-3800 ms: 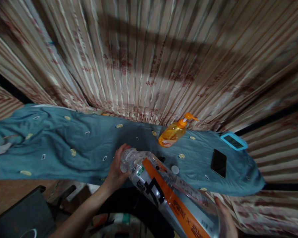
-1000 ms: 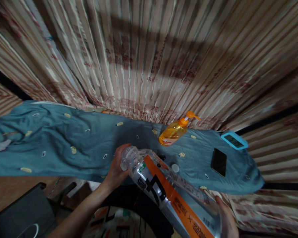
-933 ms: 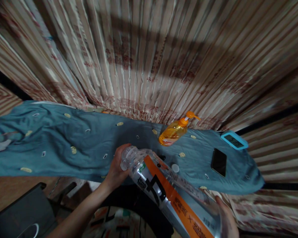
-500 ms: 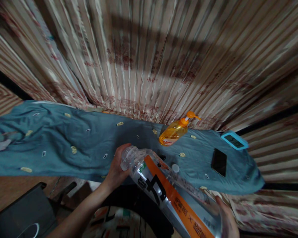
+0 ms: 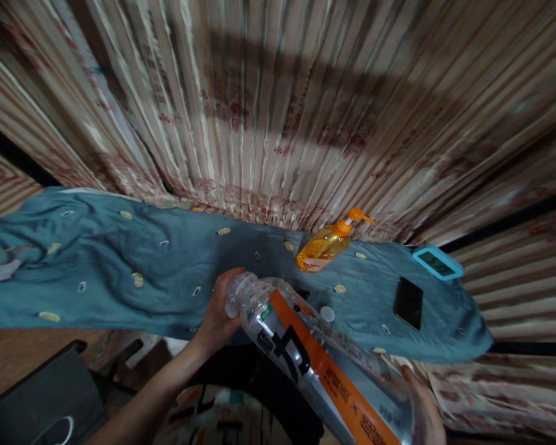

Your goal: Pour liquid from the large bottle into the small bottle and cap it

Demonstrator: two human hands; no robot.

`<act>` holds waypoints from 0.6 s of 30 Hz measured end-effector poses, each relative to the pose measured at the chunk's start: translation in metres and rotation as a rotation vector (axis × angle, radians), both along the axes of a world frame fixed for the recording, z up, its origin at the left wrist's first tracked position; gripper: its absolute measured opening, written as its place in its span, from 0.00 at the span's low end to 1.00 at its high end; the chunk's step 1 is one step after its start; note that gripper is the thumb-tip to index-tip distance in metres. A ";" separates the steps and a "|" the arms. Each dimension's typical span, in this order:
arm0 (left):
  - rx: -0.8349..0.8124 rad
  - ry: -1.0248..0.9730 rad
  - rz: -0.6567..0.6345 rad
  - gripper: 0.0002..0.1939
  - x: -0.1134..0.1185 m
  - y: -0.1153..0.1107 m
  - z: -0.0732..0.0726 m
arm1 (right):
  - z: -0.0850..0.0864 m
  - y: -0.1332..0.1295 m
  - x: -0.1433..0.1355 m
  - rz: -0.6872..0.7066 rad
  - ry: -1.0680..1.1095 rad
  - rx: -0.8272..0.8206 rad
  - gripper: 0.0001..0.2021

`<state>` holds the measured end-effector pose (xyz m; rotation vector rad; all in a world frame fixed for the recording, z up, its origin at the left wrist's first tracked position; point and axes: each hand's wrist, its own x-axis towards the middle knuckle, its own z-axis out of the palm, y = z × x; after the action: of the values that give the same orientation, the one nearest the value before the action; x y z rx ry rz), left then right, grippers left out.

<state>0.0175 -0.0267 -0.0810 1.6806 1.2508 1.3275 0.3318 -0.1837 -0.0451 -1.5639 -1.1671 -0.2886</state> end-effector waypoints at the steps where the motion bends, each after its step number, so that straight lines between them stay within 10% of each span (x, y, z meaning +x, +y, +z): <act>1: -0.001 0.002 0.001 0.36 0.000 0.000 0.000 | -0.002 0.000 0.003 0.003 -0.003 0.000 0.46; 9: -0.008 -0.022 -0.017 0.36 0.000 -0.001 0.001 | -0.018 -0.003 0.027 0.044 -0.063 -0.005 0.50; 18: -0.010 -0.026 -0.004 0.37 0.000 0.000 0.001 | 0.004 0.001 -0.003 -0.001 -0.011 0.003 0.45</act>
<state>0.0178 -0.0270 -0.0796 1.6531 1.2372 1.3343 0.3290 -0.1830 -0.0406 -1.5618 -1.1740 -0.2999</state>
